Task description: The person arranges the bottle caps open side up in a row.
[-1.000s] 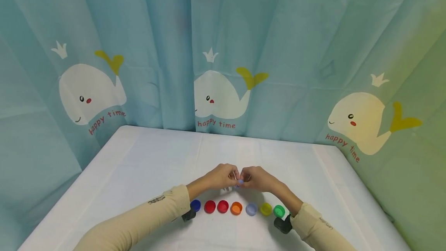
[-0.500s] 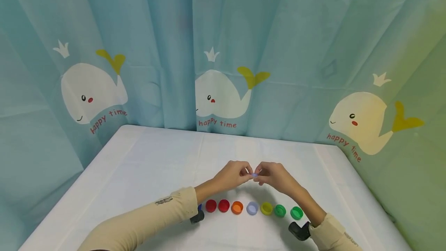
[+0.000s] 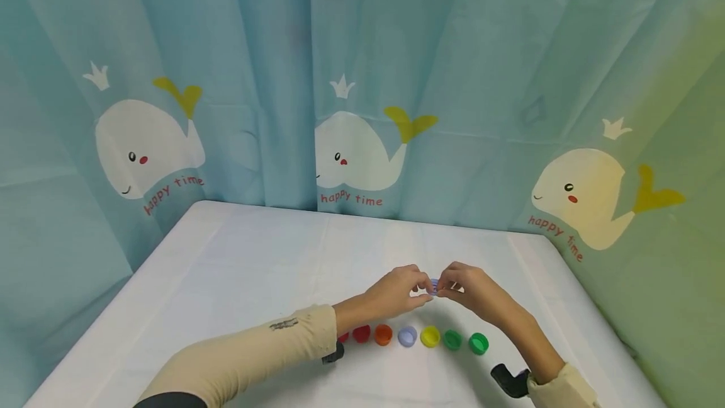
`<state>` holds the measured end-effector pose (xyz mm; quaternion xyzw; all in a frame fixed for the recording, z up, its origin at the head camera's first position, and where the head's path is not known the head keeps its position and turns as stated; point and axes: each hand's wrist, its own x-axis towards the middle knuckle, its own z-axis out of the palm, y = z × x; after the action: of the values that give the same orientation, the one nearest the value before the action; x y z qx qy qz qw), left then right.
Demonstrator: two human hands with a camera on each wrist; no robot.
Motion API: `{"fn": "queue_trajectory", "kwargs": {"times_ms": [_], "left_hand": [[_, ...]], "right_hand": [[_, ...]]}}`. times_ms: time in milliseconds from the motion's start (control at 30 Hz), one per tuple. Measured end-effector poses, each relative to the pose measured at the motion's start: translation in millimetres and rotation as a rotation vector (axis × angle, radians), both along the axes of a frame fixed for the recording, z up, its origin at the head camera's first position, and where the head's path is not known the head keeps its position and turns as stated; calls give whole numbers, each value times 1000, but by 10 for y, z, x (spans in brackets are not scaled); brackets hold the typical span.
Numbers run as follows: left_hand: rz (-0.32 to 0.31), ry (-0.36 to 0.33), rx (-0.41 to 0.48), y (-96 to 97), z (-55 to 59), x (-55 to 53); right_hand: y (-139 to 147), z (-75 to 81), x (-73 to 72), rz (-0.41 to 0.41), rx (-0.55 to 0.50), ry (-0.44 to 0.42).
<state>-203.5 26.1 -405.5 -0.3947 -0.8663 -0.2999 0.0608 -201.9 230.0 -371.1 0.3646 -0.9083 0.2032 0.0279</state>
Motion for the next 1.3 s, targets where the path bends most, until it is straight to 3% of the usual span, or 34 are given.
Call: {"fn": "queue_trajectory", "kwargs": {"times_ms": [300, 467, 633, 800, 1167, 1300], "left_hand": [[-102, -10, -188, 300, 61, 7], [-155, -9, -243, 497, 44, 11], [-204, 21, -300, 650, 13, -4], [-196, -5, -344, 790, -7, 7], [-166, -131, -439, 1122, -70, 43], [-160, -119, -483, 1220, -112, 27]], "right_hand": [[307, -73, 139, -24, -4, 31], [487, -144, 210, 9, -39, 19], [629, -211, 263, -35, -46, -9], [741, -254, 300, -101, -21, -41], [995, -379, 340, -133, -1, -64], [1081, -446, 340, -132, -13, -122]]}}
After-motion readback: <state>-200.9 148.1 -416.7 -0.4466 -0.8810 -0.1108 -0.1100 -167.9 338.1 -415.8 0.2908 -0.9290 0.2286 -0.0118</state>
